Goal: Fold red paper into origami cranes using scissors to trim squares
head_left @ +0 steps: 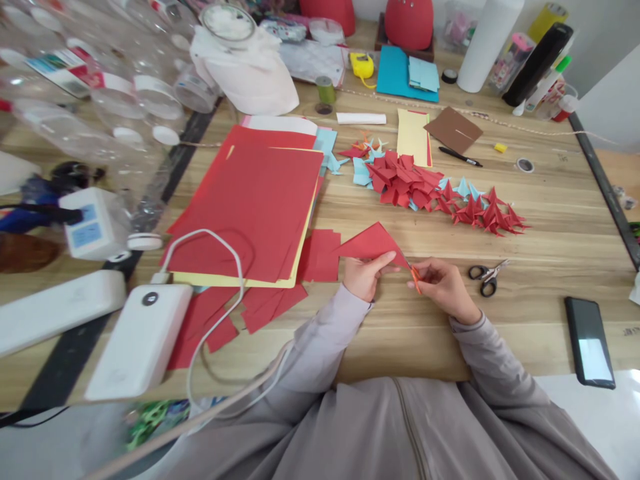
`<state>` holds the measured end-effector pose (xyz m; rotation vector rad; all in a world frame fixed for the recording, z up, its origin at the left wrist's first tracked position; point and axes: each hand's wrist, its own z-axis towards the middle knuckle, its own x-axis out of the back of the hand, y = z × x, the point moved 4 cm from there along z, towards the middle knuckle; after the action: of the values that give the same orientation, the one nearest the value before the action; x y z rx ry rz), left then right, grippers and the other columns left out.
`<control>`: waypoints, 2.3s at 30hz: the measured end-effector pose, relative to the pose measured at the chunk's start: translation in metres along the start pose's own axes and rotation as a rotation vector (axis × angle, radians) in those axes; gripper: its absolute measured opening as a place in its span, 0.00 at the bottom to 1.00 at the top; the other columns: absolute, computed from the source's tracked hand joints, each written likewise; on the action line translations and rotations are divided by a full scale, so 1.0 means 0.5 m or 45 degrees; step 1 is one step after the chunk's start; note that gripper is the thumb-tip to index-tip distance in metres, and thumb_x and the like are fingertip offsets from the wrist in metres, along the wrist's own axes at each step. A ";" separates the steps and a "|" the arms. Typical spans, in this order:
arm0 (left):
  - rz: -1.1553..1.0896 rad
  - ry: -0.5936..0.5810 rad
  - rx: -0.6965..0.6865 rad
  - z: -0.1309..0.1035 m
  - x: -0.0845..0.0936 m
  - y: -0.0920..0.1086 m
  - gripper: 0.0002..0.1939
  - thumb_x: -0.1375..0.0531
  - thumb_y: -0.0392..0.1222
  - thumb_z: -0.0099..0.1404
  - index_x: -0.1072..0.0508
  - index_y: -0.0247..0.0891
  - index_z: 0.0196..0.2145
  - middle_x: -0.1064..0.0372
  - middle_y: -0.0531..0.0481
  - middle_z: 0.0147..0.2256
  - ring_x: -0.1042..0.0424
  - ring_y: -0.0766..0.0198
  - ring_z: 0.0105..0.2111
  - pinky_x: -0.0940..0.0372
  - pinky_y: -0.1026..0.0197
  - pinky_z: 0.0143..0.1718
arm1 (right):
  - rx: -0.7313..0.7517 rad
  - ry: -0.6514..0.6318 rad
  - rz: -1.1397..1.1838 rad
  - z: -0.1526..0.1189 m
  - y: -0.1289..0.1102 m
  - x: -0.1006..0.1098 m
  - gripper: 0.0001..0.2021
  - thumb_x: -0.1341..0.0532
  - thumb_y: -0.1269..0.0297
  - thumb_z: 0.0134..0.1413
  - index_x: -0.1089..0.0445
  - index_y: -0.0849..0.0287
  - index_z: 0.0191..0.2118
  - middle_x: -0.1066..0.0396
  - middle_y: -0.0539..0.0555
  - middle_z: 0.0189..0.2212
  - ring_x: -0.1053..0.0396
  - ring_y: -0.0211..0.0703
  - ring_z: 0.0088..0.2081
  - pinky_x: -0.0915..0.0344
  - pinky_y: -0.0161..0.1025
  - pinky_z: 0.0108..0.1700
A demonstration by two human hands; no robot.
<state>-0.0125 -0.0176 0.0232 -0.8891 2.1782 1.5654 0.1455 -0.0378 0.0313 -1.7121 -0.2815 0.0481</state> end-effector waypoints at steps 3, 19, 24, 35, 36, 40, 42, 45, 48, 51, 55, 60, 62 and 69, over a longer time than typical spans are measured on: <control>-0.002 -0.003 -0.001 0.000 0.000 -0.001 0.15 0.29 0.35 0.36 0.28 0.34 0.24 0.29 0.54 0.23 0.29 0.65 0.22 0.29 0.60 0.21 | 0.009 -0.007 0.011 0.000 0.003 -0.001 0.17 0.29 0.60 0.36 0.29 0.61 0.35 0.37 0.46 0.22 0.41 0.32 0.23 0.44 0.33 0.25; 0.019 0.019 0.019 -0.001 0.002 -0.004 0.15 0.28 0.36 0.36 0.27 0.35 0.24 0.28 0.54 0.23 0.29 0.64 0.22 0.30 0.61 0.22 | 0.037 -0.070 0.034 -0.001 0.001 -0.008 0.18 0.30 0.57 0.37 0.31 0.60 0.35 0.39 0.45 0.22 0.42 0.33 0.23 0.44 0.34 0.25; 0.038 0.003 0.026 -0.002 0.002 -0.010 0.15 0.29 0.36 0.36 0.26 0.35 0.25 0.27 0.53 0.24 0.28 0.63 0.23 0.30 0.62 0.22 | 0.042 -0.076 0.027 -0.003 -0.005 -0.010 0.19 0.29 0.57 0.36 0.31 0.59 0.36 0.39 0.45 0.23 0.41 0.33 0.23 0.44 0.34 0.25; 0.065 0.009 0.043 -0.007 -0.002 -0.009 0.17 0.28 0.37 0.35 0.27 0.34 0.26 0.27 0.51 0.25 0.28 0.63 0.24 0.30 0.62 0.21 | 0.063 -0.045 -0.013 -0.002 -0.009 -0.009 0.18 0.30 0.55 0.37 0.32 0.59 0.34 0.41 0.44 0.21 0.43 0.32 0.22 0.45 0.33 0.24; 0.053 0.012 0.046 -0.007 -0.002 -0.009 0.17 0.28 0.36 0.35 0.27 0.34 0.26 0.28 0.52 0.24 0.28 0.63 0.23 0.30 0.62 0.21 | 0.063 -0.048 -0.006 -0.002 -0.008 -0.009 0.18 0.30 0.55 0.37 0.32 0.59 0.34 0.41 0.44 0.21 0.43 0.32 0.22 0.45 0.33 0.24; 0.021 0.012 0.052 -0.007 -0.003 -0.009 0.16 0.28 0.36 0.35 0.27 0.35 0.24 0.28 0.54 0.23 0.29 0.64 0.22 0.30 0.61 0.21 | 0.058 -0.056 0.006 0.000 0.002 -0.009 0.18 0.31 0.55 0.39 0.33 0.59 0.34 0.41 0.45 0.21 0.43 0.33 0.23 0.45 0.33 0.25; 0.012 0.003 0.050 -0.006 -0.002 -0.010 0.16 0.28 0.35 0.35 0.27 0.35 0.24 0.28 0.54 0.23 0.29 0.64 0.22 0.30 0.62 0.21 | 0.061 -0.060 0.001 0.001 0.006 -0.008 0.18 0.31 0.55 0.39 0.33 0.59 0.34 0.41 0.45 0.21 0.44 0.33 0.23 0.45 0.33 0.25; 0.007 -0.004 0.068 -0.006 -0.002 -0.011 0.16 0.28 0.35 0.35 0.27 0.35 0.24 0.28 0.53 0.23 0.28 0.64 0.23 0.30 0.62 0.21 | 0.078 -0.053 0.005 0.002 0.007 -0.008 0.16 0.32 0.55 0.41 0.33 0.59 0.34 0.42 0.44 0.21 0.44 0.33 0.23 0.46 0.33 0.25; -0.013 0.000 0.100 -0.007 -0.003 -0.013 0.16 0.28 0.34 0.35 0.27 0.35 0.25 0.27 0.53 0.24 0.28 0.64 0.23 0.30 0.62 0.21 | 0.090 -0.033 0.019 0.002 0.002 -0.007 0.15 0.32 0.56 0.42 0.34 0.59 0.33 0.43 0.44 0.20 0.46 0.32 0.22 0.47 0.33 0.25; -0.037 0.027 0.095 -0.007 -0.002 -0.012 0.16 0.28 0.34 0.35 0.27 0.34 0.25 0.28 0.53 0.23 0.28 0.64 0.22 0.30 0.62 0.20 | 0.086 -0.016 0.058 0.001 -0.006 -0.005 0.16 0.32 0.55 0.42 0.35 0.58 0.34 0.42 0.44 0.21 0.44 0.32 0.23 0.46 0.33 0.26; -0.043 0.072 0.079 -0.004 0.002 -0.011 0.16 0.28 0.34 0.35 0.27 0.34 0.24 0.28 0.53 0.23 0.28 0.64 0.22 0.29 0.62 0.21 | 0.060 -0.056 0.011 -0.003 -0.010 -0.005 0.19 0.31 0.55 0.40 0.34 0.59 0.36 0.38 0.46 0.24 0.42 0.34 0.25 0.44 0.33 0.28; -0.047 0.127 0.068 0.000 0.005 -0.006 0.15 0.28 0.35 0.34 0.27 0.33 0.22 0.29 0.54 0.22 0.29 0.66 0.20 0.30 0.64 0.20 | 0.060 -0.093 -0.062 -0.003 -0.005 -0.005 0.19 0.31 0.56 0.39 0.32 0.60 0.37 0.38 0.47 0.24 0.42 0.34 0.25 0.43 0.33 0.27; -0.039 0.153 0.078 0.000 0.006 -0.006 0.15 0.28 0.36 0.33 0.27 0.32 0.21 0.28 0.53 0.21 0.29 0.66 0.20 0.30 0.64 0.21 | 0.063 -0.096 -0.085 -0.003 -0.003 -0.005 0.19 0.31 0.56 0.40 0.32 0.60 0.37 0.38 0.47 0.24 0.42 0.34 0.25 0.43 0.33 0.27; -0.020 0.187 0.071 -0.001 0.008 -0.007 0.15 0.28 0.36 0.33 0.26 0.32 0.21 0.28 0.52 0.21 0.29 0.66 0.20 0.29 0.64 0.22 | 0.062 -0.090 -0.093 -0.003 0.005 -0.005 0.18 0.31 0.56 0.40 0.32 0.59 0.36 0.38 0.47 0.23 0.41 0.34 0.24 0.43 0.34 0.26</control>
<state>-0.0132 -0.0200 0.0187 -1.0311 2.2968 1.4670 0.1437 -0.0401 0.0286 -1.6529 -0.3924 0.0617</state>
